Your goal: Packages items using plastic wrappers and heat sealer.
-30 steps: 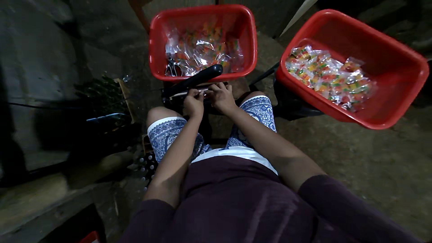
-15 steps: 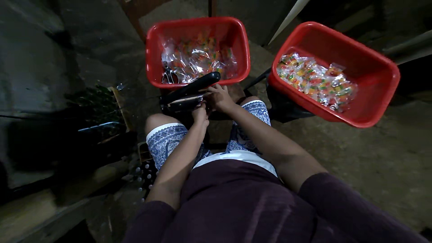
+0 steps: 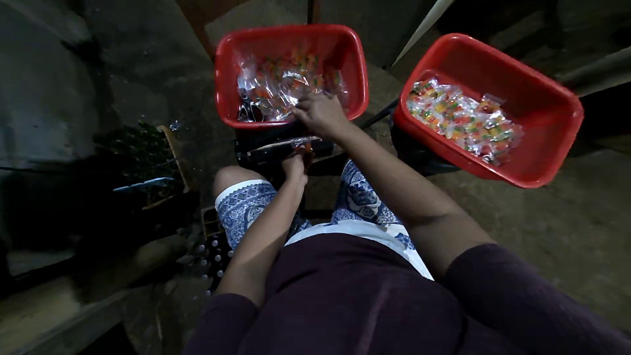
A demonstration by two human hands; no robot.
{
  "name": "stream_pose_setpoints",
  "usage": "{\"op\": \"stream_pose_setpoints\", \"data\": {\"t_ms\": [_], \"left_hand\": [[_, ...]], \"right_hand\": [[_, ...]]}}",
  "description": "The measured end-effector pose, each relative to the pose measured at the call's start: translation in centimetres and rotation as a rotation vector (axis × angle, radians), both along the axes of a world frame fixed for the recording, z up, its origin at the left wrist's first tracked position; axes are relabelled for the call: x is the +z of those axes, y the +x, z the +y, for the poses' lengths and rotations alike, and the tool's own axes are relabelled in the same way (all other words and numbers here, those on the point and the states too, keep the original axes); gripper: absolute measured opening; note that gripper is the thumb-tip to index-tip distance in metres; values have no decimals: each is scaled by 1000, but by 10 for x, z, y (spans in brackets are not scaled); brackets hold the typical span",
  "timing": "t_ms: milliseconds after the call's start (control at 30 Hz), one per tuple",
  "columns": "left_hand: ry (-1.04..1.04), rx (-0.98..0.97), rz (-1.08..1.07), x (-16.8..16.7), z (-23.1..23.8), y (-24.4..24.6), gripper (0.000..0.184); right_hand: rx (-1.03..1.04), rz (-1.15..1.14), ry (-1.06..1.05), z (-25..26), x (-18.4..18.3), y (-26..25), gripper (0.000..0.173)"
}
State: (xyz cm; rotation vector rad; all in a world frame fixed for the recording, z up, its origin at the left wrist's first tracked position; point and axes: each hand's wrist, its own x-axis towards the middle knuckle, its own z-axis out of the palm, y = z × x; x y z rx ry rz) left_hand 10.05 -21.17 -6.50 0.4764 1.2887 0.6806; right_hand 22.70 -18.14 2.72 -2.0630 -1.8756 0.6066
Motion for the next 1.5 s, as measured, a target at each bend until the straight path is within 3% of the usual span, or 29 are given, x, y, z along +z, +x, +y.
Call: {"op": "stream_pose_setpoints", "data": {"t_ms": [133, 467, 1500], "left_hand": [[-8, -35, 59, 0, 2, 0, 30], [-32, -9, 21, 2, 2, 1, 28], [-3, -60, 32, -2, 3, -5, 35]], "right_hand": [[-25, 3, -61, -8, -58, 6, 49], [-114, -53, 39, -13, -87, 0, 48], [-106, -88, 110, -15, -97, 5, 46]]}}
